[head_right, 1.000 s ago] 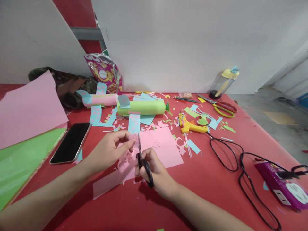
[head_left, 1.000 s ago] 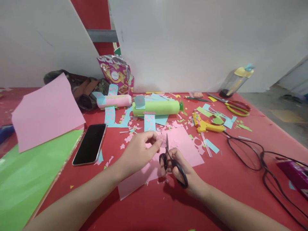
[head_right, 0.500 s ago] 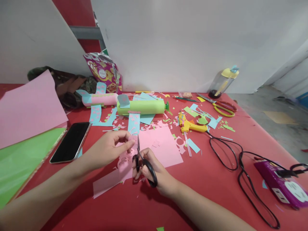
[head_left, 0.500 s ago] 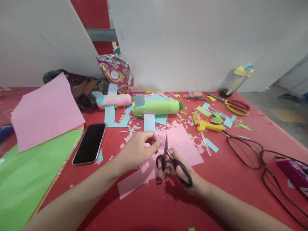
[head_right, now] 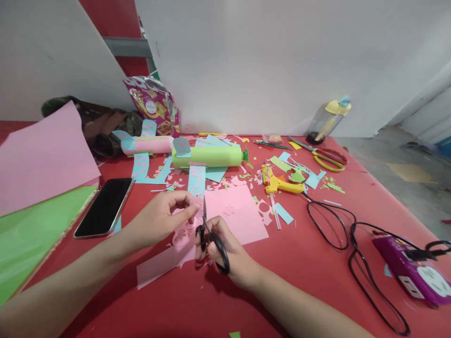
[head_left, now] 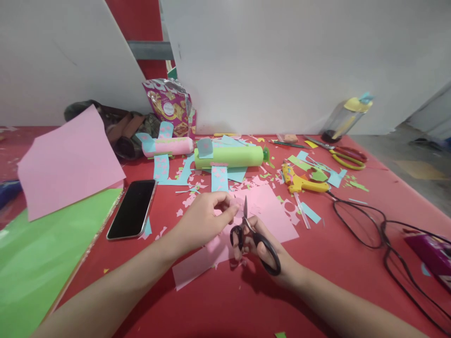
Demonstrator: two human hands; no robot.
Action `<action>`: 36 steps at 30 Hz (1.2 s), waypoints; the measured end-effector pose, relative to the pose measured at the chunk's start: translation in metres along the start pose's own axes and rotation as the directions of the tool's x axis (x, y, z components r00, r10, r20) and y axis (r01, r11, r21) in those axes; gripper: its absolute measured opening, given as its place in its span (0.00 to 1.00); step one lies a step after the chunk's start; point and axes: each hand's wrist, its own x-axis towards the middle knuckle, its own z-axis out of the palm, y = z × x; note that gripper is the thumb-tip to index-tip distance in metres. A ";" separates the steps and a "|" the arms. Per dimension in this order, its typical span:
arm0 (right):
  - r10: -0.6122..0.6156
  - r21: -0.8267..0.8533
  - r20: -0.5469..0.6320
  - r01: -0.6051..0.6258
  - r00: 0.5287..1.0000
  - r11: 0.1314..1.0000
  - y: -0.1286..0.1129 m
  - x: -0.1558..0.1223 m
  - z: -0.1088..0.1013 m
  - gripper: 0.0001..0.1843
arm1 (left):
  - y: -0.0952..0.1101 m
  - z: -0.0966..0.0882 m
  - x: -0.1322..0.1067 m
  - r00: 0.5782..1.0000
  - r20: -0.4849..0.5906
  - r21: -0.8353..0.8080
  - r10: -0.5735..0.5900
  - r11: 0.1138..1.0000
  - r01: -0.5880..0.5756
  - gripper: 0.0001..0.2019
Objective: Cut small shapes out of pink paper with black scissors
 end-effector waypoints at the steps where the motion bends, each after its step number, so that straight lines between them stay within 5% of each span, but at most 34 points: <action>1: 0.003 -0.010 -0.003 -0.003 1.000 1.000 0.000 0.000 0.000 0.19 | 0.000 0.000 0.000 1.000 -0.004 -0.003 -0.004 1.000 0.004 0.09; 18: -0.003 -0.020 0.008 0.003 1.000 1.000 0.002 0.002 -0.001 0.19 | 0.005 -0.008 0.000 1.000 0.002 0.117 0.020 0.993 -0.020 0.08; 36: 0.038 -0.008 0.024 -0.038 0.999 0.999 -0.002 0.001 0.001 0.21 | 0.006 -0.016 0.000 0.991 0.106 0.164 -0.079 0.985 0.061 0.09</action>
